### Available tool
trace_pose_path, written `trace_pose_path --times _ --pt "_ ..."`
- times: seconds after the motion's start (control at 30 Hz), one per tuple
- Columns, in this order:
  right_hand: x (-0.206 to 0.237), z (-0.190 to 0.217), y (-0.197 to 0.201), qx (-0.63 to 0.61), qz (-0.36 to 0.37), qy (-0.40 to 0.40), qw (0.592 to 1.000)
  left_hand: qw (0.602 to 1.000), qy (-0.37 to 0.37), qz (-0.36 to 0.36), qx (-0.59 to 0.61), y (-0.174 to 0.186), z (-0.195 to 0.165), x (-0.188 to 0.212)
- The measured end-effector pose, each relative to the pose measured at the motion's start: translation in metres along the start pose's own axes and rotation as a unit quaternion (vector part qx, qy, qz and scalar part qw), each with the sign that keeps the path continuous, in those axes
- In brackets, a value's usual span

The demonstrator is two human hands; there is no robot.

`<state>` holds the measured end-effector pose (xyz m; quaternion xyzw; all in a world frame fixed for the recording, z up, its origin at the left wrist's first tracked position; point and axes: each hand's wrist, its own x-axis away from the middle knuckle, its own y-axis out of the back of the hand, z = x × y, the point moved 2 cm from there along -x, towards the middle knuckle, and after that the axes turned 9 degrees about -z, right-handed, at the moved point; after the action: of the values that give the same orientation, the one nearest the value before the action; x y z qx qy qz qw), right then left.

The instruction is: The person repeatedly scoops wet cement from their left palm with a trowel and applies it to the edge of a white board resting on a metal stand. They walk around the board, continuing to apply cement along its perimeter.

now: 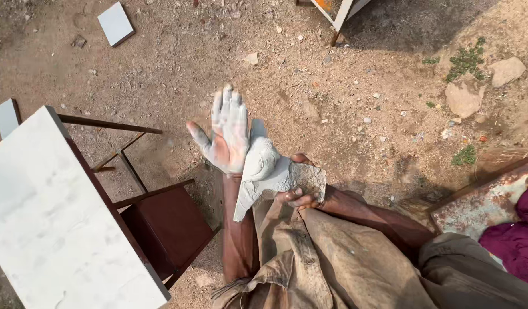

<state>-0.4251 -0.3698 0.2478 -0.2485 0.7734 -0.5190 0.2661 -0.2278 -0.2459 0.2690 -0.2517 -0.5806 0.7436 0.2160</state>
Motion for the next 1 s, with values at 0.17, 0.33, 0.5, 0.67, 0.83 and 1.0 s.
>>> trace_pose_path --times 0.17,0.33,0.5,0.67,0.83,1.0 --pt "0.005 0.041 -0.021 0.024 0.004 0.066 0.998 0.968 0.214 -0.010 -0.133 0.009 -0.004 -0.046" --pt "-0.011 0.115 -0.046 0.201 -0.121 0.266 0.935 0.920 0.191 -0.113 -0.323 0.044 -0.057 -0.118" --pt "-0.063 0.179 -0.074 0.588 -0.299 0.486 0.573 0.911 0.094 -0.317 -0.249 0.107 -0.066 -0.187" --pt "-0.138 0.201 -0.071 0.798 -0.452 0.389 0.085 0.948 0.263 -0.178 0.019 0.138 -0.037 -0.218" --pt "-0.164 0.205 -0.042 0.716 -0.574 0.354 0.180 0.933 0.253 -0.250 -0.051 0.123 -0.036 -0.242" --pt "-0.138 0.229 -0.042 0.686 -0.631 0.332 0.141 0.914 0.267 -0.279 -0.125 0.123 -0.035 -0.304"
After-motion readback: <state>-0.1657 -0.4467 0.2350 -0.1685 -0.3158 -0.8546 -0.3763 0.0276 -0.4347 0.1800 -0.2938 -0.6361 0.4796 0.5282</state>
